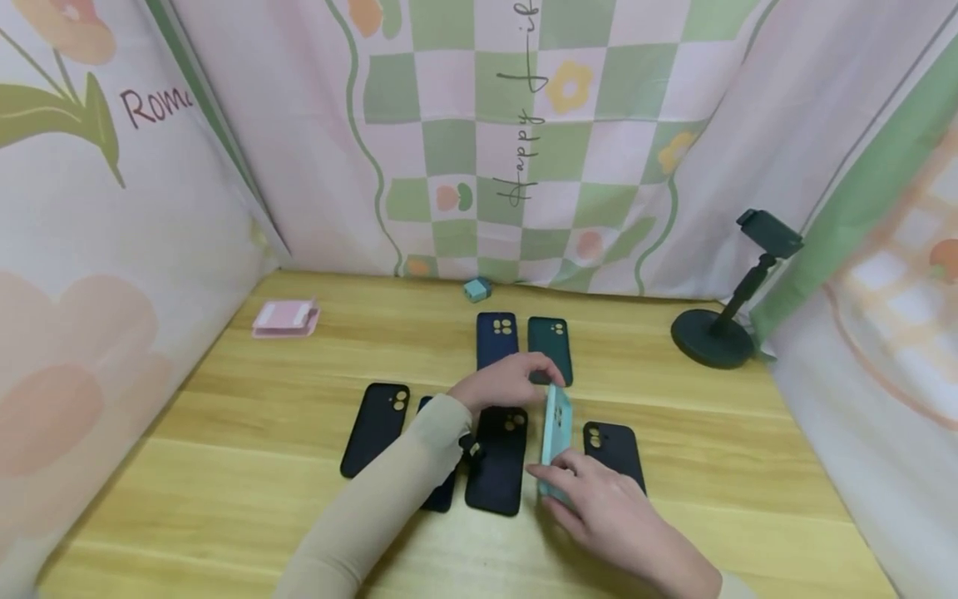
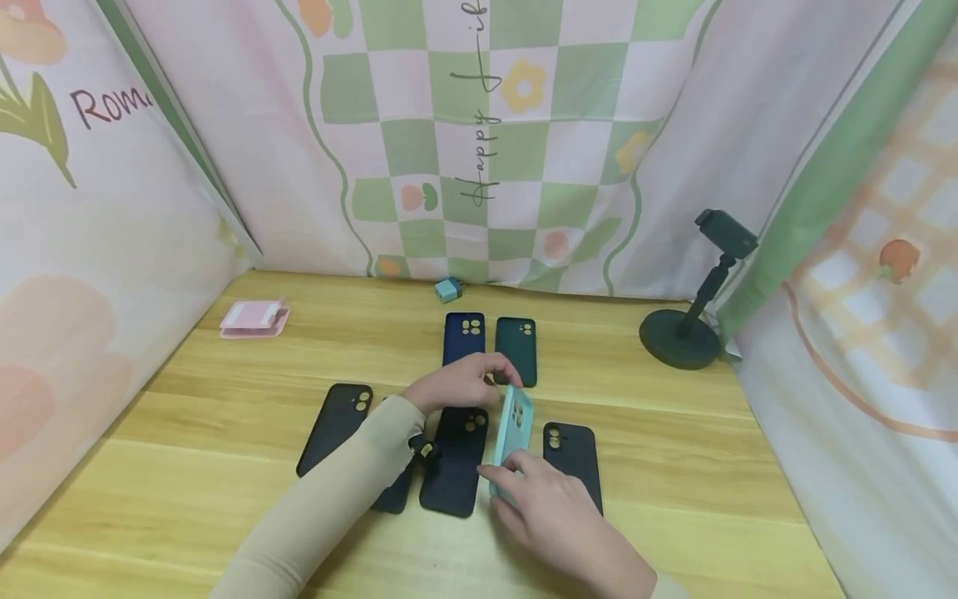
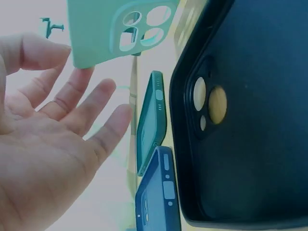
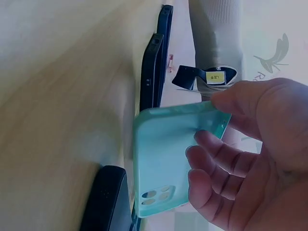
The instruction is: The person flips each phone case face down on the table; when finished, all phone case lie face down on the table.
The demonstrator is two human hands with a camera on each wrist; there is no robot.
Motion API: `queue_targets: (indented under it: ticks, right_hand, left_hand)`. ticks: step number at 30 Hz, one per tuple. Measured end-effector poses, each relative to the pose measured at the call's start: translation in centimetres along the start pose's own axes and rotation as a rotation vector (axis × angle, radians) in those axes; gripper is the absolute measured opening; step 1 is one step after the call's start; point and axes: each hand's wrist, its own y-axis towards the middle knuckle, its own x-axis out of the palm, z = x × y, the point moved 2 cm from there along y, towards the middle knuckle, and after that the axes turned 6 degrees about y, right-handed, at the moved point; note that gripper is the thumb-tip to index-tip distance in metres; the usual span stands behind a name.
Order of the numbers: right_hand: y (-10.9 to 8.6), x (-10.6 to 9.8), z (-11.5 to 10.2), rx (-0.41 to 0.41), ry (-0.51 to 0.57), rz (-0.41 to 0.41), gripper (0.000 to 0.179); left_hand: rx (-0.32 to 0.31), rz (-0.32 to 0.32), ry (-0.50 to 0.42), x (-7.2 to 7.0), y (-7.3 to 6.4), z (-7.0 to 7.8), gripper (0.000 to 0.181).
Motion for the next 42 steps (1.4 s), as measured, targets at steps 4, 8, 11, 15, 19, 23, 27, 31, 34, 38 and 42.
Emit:
queue_targets:
  ticks: [4,8,11,15,19,23,27,31,34,38,42]
  right_hand:
    - [-0.3,0.0,0.2,-0.008,0.011,0.030,0.034]
    - [-0.5,-0.1,0.4,-0.028,0.028,0.077,0.030]
    - [-0.8,-0.2,0.7,-0.032,0.031,0.098,0.030]
    - [-1.1,-0.4,1.0,-0.041,0.005,0.117,0.030]
    - [-1.5,-0.5,1.3,-0.053,-0.017,0.129,0.030]
    - [-1.7,-0.6,1.7,-0.028,-0.027,0.099,0.031]
    - [-1.6,-0.4,2.5,0.073,-0.021,-0.020,0.030]
    - [-1.4,-0.1,3.1,0.173,-0.014,-0.132,0.032]
    - [-1.4,0.1,3.3,0.201,-0.010,-0.173,0.036]
    - [-1.3,0.1,3.6,0.208,0.000,-0.203,0.041]
    - [-1.2,-0.2,3.9,0.220,0.015,-0.243,0.047]
  left_hand:
    - [0.020,0.008,-0.035,-0.1,0.1,0.3,0.022]
    - [0.027,0.018,-0.062,0.0,0.3,0.4,0.022]
    - [0.032,0.018,-0.071,0.2,0.6,0.5,0.024]
    - [0.041,0.011,-0.057,0.4,0.9,0.7,0.026]
    - [0.040,-0.016,-0.058,0.6,1.1,0.8,0.025]
    - [0.019,-0.049,-0.066,0.8,1.2,0.7,0.025]
    - [-0.024,-0.095,-0.045,1.0,1.3,0.4,0.023]
    - [-0.063,-0.161,-0.056,1.5,1.2,0.1,0.022]
    - [-0.076,-0.196,-0.079,1.8,1.1,0.0,0.023]
    - [-0.070,-0.213,-0.072,2.0,1.1,0.1,0.024]
    - [-0.056,-0.223,-0.049,1.8,1.0,0.1,0.026]
